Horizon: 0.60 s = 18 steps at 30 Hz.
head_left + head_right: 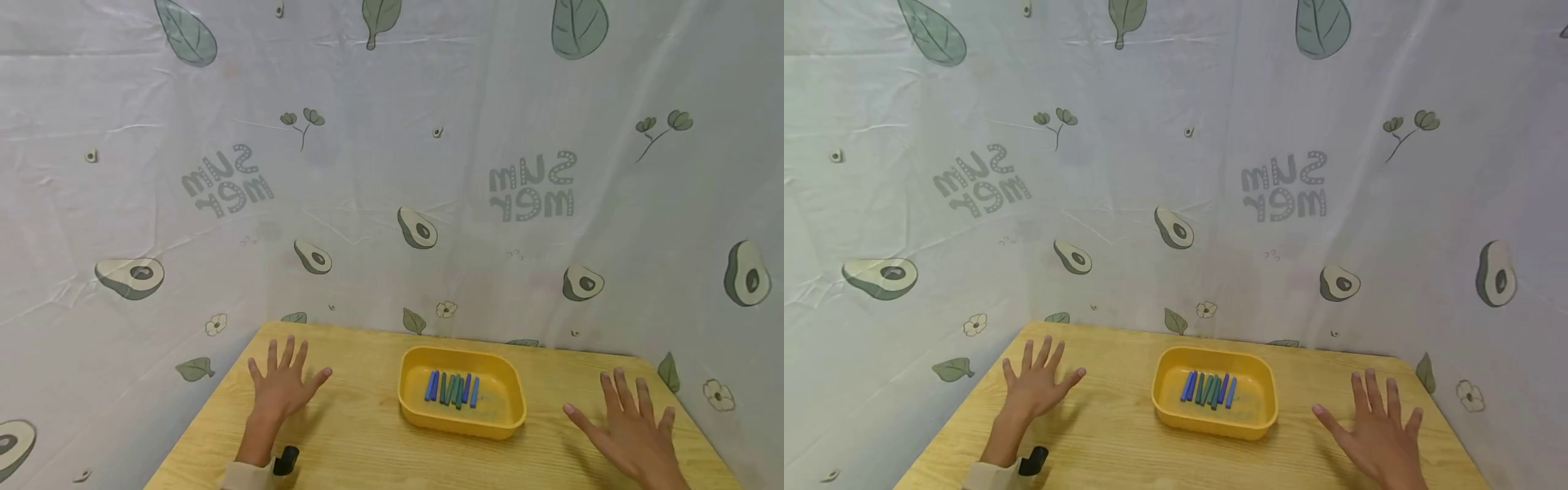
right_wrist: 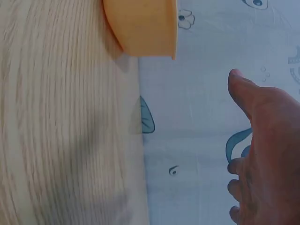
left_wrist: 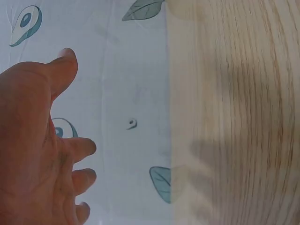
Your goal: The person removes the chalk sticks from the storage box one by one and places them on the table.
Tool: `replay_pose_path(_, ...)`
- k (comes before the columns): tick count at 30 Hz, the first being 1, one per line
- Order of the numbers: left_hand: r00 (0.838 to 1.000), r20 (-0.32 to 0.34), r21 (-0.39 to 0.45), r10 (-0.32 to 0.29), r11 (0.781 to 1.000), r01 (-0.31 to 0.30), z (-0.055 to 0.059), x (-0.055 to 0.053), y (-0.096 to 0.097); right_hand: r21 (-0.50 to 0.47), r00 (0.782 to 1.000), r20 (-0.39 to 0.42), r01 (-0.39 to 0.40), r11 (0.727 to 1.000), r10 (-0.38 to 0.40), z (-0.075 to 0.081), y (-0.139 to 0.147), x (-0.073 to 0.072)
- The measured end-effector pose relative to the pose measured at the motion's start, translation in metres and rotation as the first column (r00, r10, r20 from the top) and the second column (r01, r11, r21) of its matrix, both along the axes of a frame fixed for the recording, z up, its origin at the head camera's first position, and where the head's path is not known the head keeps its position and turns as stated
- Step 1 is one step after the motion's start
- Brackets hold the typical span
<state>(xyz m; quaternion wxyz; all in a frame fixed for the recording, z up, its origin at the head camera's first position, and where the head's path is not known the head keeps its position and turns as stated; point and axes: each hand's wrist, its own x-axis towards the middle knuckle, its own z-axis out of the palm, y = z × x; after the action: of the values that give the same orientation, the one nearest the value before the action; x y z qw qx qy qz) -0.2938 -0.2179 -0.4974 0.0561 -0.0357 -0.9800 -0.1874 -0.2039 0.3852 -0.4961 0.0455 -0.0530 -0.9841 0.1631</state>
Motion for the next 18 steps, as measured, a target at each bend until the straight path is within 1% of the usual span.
replay_pose_path(5, 1.0, -0.003, 0.005, -0.014, 1.0, 0.014, -0.002, 0.0, 0.008, -0.058, 0.998, 0.029, -0.048, 0.997, 0.05, 0.006, -0.012, -0.005)
replay_pose_path(10, 0.999, -0.039, 0.017, -0.032, 0.999, 0.032, 0.0, 0.0, 0.023, -0.11, 0.996, 0.021, -0.084, 0.99, 0.087, 0.009, -0.029, -0.011)
replay_pose_path(14, 0.997, -0.06, 0.03, -0.044, 0.998, 0.046, 0.001, -0.002, 0.036, -0.145, 0.994, 0.021, -0.103, 0.984, 0.107, 0.011, -0.04, -0.017)
replay_pose_path(18, 0.995, -0.074, 0.039, -0.061, 0.997, 0.064, 0.004, -0.007, 0.05, -0.156, 0.993, 0.016, -0.116, 0.981, 0.12, 0.01, -0.046, -0.022)
